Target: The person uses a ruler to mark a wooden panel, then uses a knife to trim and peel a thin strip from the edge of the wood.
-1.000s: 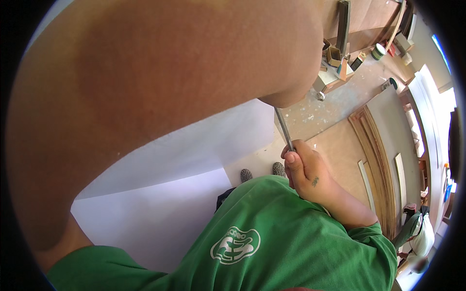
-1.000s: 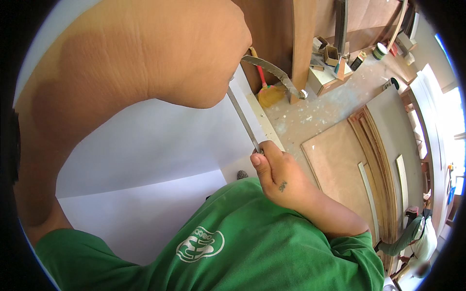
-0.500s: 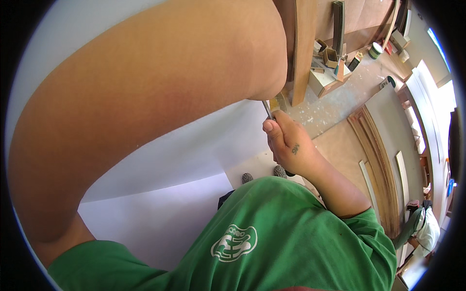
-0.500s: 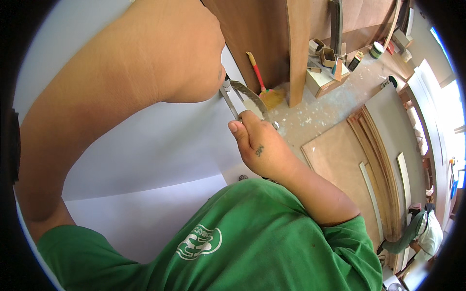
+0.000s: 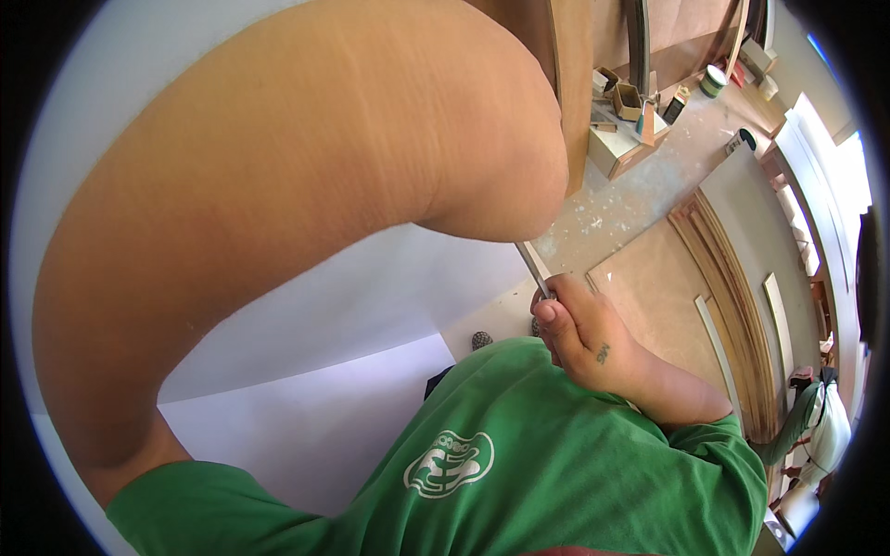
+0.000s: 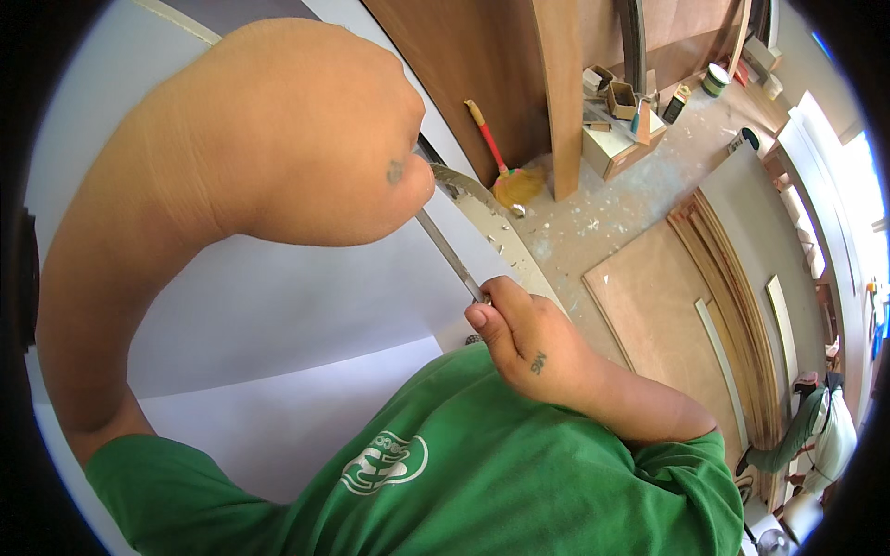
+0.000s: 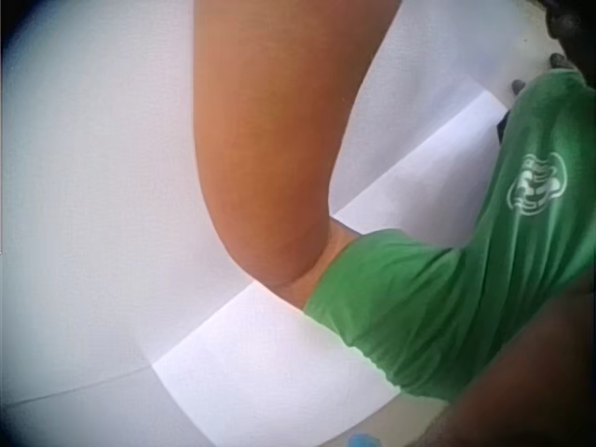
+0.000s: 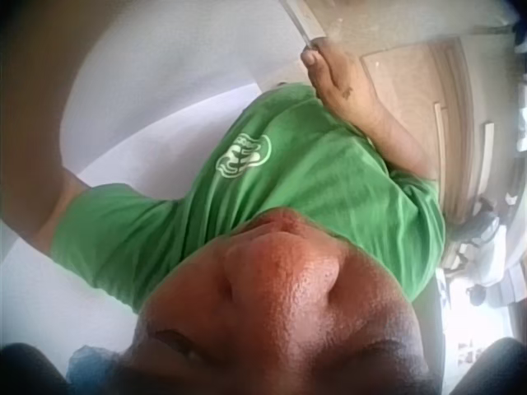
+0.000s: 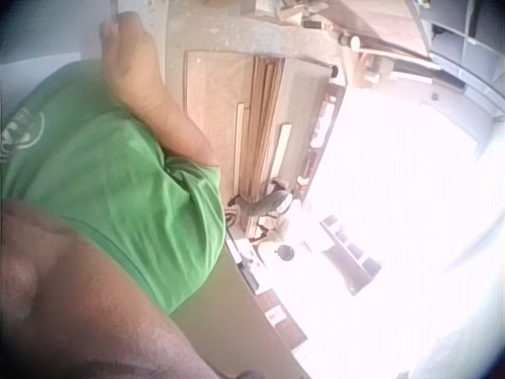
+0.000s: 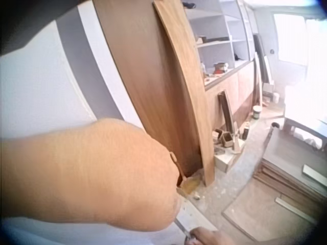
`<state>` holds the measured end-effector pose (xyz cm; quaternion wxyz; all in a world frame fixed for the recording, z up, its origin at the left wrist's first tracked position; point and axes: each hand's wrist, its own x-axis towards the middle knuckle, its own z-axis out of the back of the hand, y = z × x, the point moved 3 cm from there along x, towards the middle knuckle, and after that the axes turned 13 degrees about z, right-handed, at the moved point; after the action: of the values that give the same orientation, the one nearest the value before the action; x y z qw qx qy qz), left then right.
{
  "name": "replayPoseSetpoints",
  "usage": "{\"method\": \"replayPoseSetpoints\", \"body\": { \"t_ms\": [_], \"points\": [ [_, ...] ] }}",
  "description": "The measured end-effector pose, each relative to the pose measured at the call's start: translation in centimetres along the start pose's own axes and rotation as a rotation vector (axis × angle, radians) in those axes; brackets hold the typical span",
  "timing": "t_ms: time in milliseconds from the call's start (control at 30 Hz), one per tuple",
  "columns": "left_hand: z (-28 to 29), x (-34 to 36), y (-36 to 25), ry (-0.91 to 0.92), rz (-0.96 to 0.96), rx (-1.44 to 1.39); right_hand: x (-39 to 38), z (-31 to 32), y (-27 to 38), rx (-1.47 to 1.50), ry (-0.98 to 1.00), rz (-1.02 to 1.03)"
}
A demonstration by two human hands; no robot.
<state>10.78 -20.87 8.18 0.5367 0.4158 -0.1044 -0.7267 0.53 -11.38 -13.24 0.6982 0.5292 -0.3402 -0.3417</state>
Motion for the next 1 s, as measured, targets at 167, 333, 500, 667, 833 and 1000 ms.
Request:
{"method": "replayPoseSetpoints", "body": {
  "t_ms": [167, 333, 500, 667, 833, 1000],
  "points": [
    [-1.4, 0.8, -0.4, -0.129, 0.075, 0.103, 2.3, -0.5, -0.6, -0.021, 0.022, -0.066],
    [-0.8, -1.5, -0.1, -0.116, -0.051, 0.126, 3.6, -1.2, -2.2, -0.048, -0.051, 0.032],
    [-1.2, -1.3, 0.2, -0.125, -0.066, 0.117, 5.1, -1.5, -2.5, -0.085, -0.081, 0.055],
    [-1.3, -1.5, 0.5, -0.158, -0.113, 0.114, 7.0, -1.4, -2.4, -0.094, -0.096, 0.026],
    [-1.1, -1.6, 0.8, -0.220, -0.201, 0.135, 8.3, -1.3, -2.4, -0.108, -0.114, 0.051],
    [-0.9, -1.9, 1.3, -0.377, -0.337, 0.179, 8.4, -1.3, -1.7, -0.086, -0.093, 0.004]
  ]
}}
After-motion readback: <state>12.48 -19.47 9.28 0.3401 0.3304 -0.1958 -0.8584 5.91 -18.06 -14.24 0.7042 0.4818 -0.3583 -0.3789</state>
